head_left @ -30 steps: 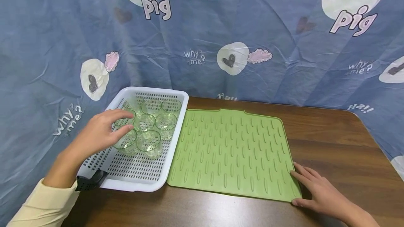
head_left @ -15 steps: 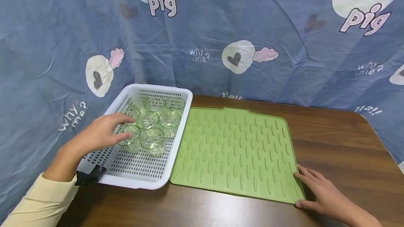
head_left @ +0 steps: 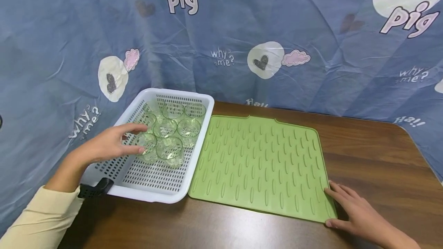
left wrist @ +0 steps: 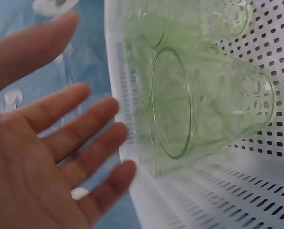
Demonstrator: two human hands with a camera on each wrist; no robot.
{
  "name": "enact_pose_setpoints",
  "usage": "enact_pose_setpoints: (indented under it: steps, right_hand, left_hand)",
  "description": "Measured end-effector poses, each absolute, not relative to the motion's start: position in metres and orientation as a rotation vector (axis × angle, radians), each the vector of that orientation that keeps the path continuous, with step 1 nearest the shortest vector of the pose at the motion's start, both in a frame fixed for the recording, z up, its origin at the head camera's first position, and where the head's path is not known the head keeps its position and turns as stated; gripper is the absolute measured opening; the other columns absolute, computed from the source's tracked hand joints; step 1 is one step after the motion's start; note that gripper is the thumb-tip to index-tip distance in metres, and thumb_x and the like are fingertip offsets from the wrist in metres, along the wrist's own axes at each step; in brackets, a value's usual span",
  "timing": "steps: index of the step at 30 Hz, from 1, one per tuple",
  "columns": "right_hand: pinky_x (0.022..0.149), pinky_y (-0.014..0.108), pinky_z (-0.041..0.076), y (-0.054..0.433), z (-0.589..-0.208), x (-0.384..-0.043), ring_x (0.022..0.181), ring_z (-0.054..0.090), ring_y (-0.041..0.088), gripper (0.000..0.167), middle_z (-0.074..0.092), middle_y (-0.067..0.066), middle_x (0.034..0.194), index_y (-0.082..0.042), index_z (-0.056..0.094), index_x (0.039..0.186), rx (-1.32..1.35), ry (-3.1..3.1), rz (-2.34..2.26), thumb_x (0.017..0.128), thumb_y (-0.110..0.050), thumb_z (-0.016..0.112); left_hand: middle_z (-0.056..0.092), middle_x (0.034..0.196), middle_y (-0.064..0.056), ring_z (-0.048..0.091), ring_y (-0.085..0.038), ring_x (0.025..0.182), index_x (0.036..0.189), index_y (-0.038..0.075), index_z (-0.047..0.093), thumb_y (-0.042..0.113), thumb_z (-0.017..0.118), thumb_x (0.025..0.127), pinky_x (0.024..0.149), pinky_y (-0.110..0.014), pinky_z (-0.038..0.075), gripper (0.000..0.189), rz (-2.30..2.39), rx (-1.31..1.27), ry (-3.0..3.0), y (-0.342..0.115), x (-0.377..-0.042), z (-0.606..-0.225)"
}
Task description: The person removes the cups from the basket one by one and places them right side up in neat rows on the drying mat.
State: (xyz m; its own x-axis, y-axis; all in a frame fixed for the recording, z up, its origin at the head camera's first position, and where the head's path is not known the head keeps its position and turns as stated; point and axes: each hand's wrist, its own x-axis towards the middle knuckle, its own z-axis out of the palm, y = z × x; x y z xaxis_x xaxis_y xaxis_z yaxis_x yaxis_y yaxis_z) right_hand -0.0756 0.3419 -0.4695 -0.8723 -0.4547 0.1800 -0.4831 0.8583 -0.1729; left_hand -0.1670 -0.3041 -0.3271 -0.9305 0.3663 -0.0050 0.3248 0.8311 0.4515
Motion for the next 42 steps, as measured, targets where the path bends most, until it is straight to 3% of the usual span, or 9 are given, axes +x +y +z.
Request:
enact_pose_setpoints:
  steps: [4,7,11,17,24,31,36,39,42]
  right_hand:
    - [0.097,0.029,0.034,0.342,-0.471,-0.076,0.122,0.047,0.031,0.087,0.056,0.021,0.141,-0.008,0.06,0.132,0.735,-2.889,0.329,0.062,-0.051,0.087]
    - [0.093,0.043,0.044,0.342,-0.47,-0.076,0.123,0.045,0.03,0.087,0.055,0.022,0.142,-0.008,0.059,0.133,0.73,-2.917,0.342,0.062,-0.05,0.087]
    - [0.086,0.047,0.047,0.344,-0.47,-0.075,0.125,0.042,0.025,0.086,0.055,0.021,0.142,-0.01,0.059,0.133,0.721,-2.919,0.327,0.062,-0.049,0.087]
    - [0.083,0.051,0.048,0.345,-0.47,-0.076,0.123,0.043,0.026,0.086,0.055,0.02,0.141,-0.009,0.06,0.133,0.719,-2.913,0.313,0.062,-0.049,0.088]
    - [0.084,0.052,0.048,0.344,-0.47,-0.074,0.126,0.04,0.024,0.085,0.054,0.021,0.142,-0.009,0.06,0.133,0.717,-2.919,0.344,0.063,-0.047,0.088]
    - [0.084,0.059,0.049,0.344,-0.47,-0.072,0.129,0.037,0.023,0.084,0.053,0.021,0.143,-0.008,0.058,0.134,0.717,-2.933,0.379,0.064,-0.046,0.088]
    - [0.084,0.054,0.048,0.344,-0.471,-0.073,0.129,0.037,0.021,0.085,0.052,0.018,0.145,-0.01,0.058,0.134,0.722,-2.911,0.369,0.063,-0.045,0.089]
    - [0.086,0.05,0.045,0.344,-0.472,-0.074,0.127,0.04,0.025,0.086,0.051,0.015,0.148,-0.01,0.059,0.134,0.722,-2.899,0.369,0.062,-0.045,0.089]
    - [0.087,0.053,0.045,0.343,-0.472,-0.074,0.124,0.043,0.031,0.085,0.049,0.015,0.15,-0.009,0.058,0.133,0.726,-2.904,0.398,0.062,-0.044,0.089]
  left_hand:
    - [0.059,0.136,-0.023,0.057,-0.042,0.121,0.138,0.002,0.054,0.023,0.078,0.085,0.094,-0.052,0.051,0.061,0.805,0.478,2.855,-0.317,-0.165,-0.33]
    - [0.055,0.139,-0.025,0.055,-0.044,0.121,0.141,0.0,0.05,0.021,0.076,0.086,0.091,-0.048,0.051,0.064,0.849,0.444,2.811,-0.32,-0.165,-0.33]
    - [0.052,0.14,-0.031,0.055,-0.047,0.122,0.144,-0.005,0.043,0.018,0.075,0.087,0.09,-0.048,0.052,0.069,0.842,0.409,2.785,-0.322,-0.167,-0.333]
    - [0.046,0.138,-0.039,0.052,-0.055,0.119,0.147,-0.015,0.029,0.018,0.077,0.084,0.089,-0.054,0.055,0.085,0.832,0.385,2.751,-0.322,-0.165,-0.346]
    - [0.042,0.143,-0.039,0.048,-0.056,0.124,0.152,-0.01,0.02,0.024,0.078,0.084,0.092,-0.059,0.053,0.096,0.875,0.292,2.763,-0.318,-0.168,-0.362]
    - [0.037,0.148,-0.035,0.044,-0.049,0.125,0.154,-0.007,0.02,0.025,0.078,0.085,0.094,-0.06,0.051,0.096,0.952,0.245,2.774,-0.314,-0.172,-0.373]
    - [0.035,0.15,-0.035,0.041,-0.051,0.128,0.153,-0.007,0.021,0.023,0.079,0.084,0.099,-0.064,0.045,0.094,0.983,0.224,2.79,-0.313,-0.171,-0.379]
    - [0.036,0.148,-0.036,0.042,-0.054,0.129,0.152,-0.008,0.022,0.021,0.079,0.084,0.097,-0.064,0.047,0.093,0.995,0.231,2.791,-0.313,-0.17,-0.384]
    - [0.038,0.146,-0.037,0.043,-0.054,0.128,0.153,-0.007,0.021,0.02,0.078,0.085,0.094,-0.062,0.05,0.093,1.013,0.224,2.782,-0.313,-0.168,-0.388]
